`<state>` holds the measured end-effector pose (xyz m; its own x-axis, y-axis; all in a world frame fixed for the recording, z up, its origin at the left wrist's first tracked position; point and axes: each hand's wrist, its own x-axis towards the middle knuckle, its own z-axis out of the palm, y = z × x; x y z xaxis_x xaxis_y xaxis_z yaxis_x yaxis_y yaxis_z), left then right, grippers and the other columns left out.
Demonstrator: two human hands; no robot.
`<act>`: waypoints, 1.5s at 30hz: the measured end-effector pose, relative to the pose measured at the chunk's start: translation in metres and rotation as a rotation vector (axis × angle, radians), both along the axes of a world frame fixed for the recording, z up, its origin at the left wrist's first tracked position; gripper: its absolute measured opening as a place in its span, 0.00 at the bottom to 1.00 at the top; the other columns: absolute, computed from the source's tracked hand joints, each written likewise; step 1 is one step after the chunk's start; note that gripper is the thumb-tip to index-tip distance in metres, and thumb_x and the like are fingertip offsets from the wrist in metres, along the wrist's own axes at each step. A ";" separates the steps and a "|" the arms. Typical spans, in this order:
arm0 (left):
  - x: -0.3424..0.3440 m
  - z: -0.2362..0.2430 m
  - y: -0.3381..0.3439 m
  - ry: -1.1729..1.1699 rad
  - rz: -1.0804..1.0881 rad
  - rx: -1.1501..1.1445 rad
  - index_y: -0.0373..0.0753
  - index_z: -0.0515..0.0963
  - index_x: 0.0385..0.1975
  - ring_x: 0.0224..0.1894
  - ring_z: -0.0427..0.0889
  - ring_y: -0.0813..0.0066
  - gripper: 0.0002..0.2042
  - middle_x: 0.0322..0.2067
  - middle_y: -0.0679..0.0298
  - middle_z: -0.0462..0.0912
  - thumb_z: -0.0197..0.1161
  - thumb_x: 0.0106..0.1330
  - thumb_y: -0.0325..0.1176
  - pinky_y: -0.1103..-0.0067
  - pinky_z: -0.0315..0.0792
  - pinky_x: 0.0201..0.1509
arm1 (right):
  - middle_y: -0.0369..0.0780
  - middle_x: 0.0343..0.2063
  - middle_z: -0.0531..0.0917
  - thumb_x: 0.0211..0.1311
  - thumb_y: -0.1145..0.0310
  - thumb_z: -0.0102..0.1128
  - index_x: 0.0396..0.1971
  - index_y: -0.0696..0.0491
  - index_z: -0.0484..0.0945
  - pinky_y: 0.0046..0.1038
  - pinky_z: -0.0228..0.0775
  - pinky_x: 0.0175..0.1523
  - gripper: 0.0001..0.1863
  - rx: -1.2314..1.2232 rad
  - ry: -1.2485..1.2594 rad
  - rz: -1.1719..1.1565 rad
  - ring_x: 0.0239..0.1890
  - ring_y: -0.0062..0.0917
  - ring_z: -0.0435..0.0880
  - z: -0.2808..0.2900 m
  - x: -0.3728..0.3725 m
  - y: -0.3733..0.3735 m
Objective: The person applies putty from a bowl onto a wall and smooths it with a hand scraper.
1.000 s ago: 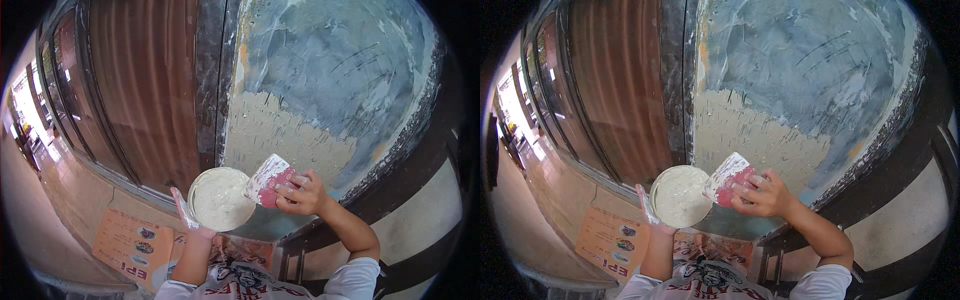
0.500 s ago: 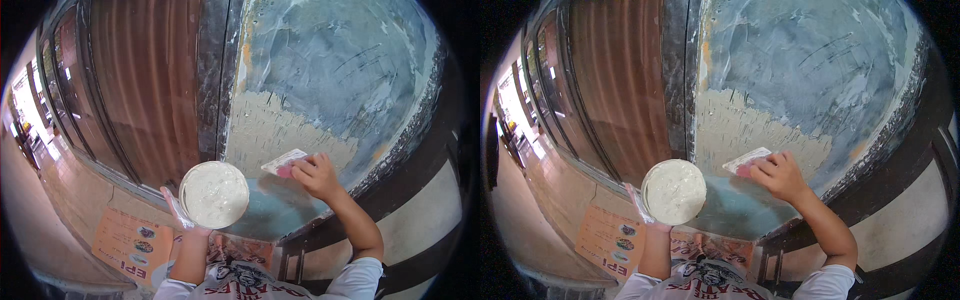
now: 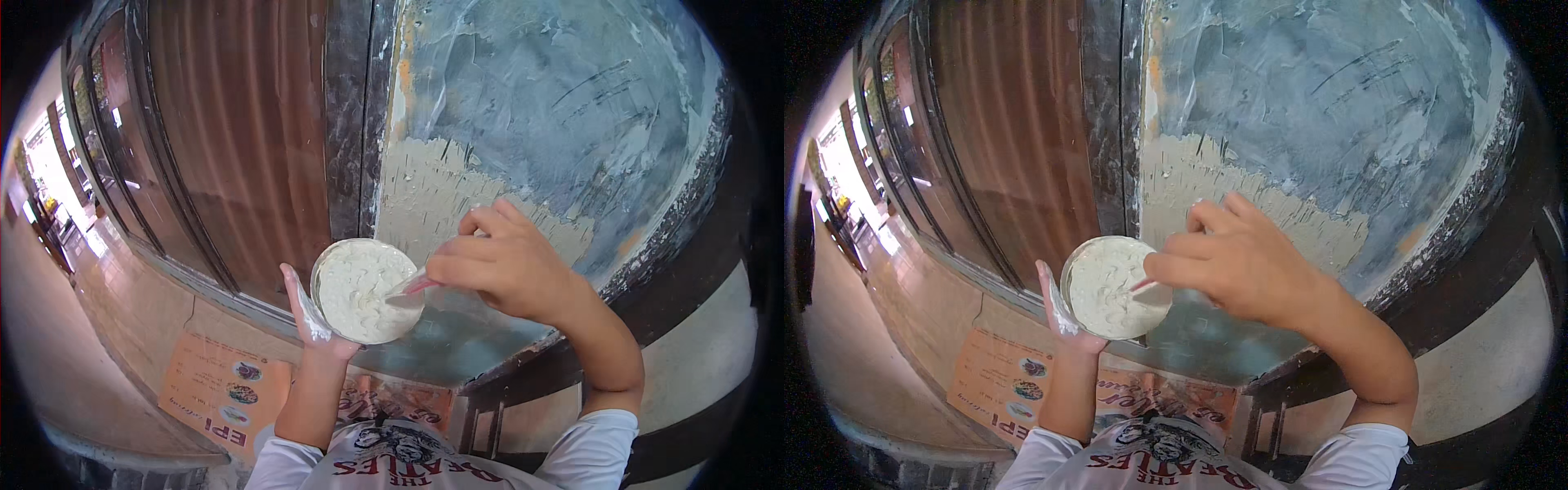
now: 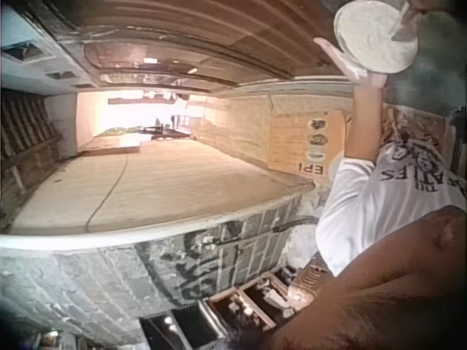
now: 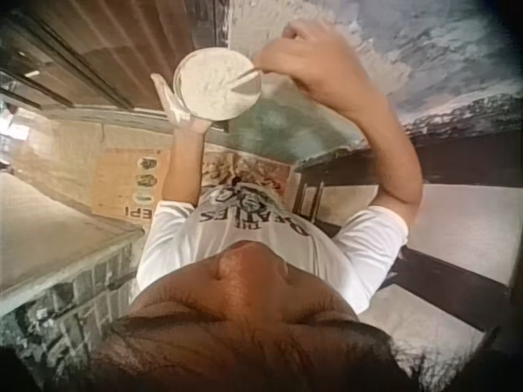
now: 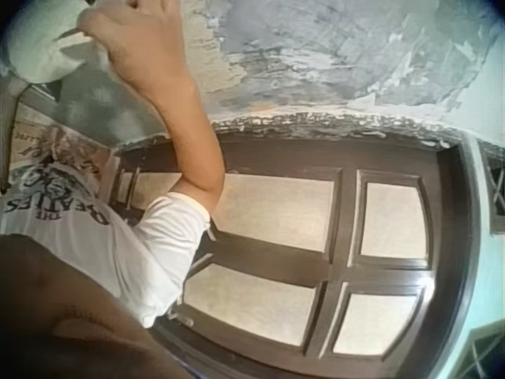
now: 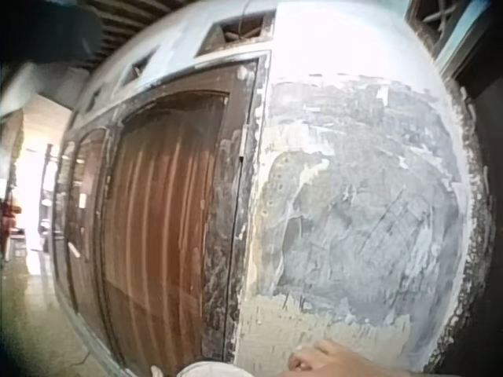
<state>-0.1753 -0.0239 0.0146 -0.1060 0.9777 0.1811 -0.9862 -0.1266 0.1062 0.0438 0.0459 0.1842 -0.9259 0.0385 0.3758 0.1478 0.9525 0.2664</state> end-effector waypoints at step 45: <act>0.000 -0.003 0.006 0.053 -0.016 0.057 0.33 0.67 0.66 0.63 0.73 0.44 0.47 0.64 0.45 0.70 0.40 0.65 0.75 0.49 0.68 0.65 | 0.27 0.36 0.82 0.47 0.77 0.64 0.42 0.41 0.81 0.31 0.64 0.44 0.20 -0.090 0.145 -0.032 0.41 0.26 0.76 -0.030 -0.003 0.017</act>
<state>-0.1750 -0.0181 0.0117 -0.0791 0.9672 0.2414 -0.9813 -0.1181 0.1518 0.0409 0.0625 0.1543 -0.8599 0.1068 0.4991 0.2092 0.9657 0.1537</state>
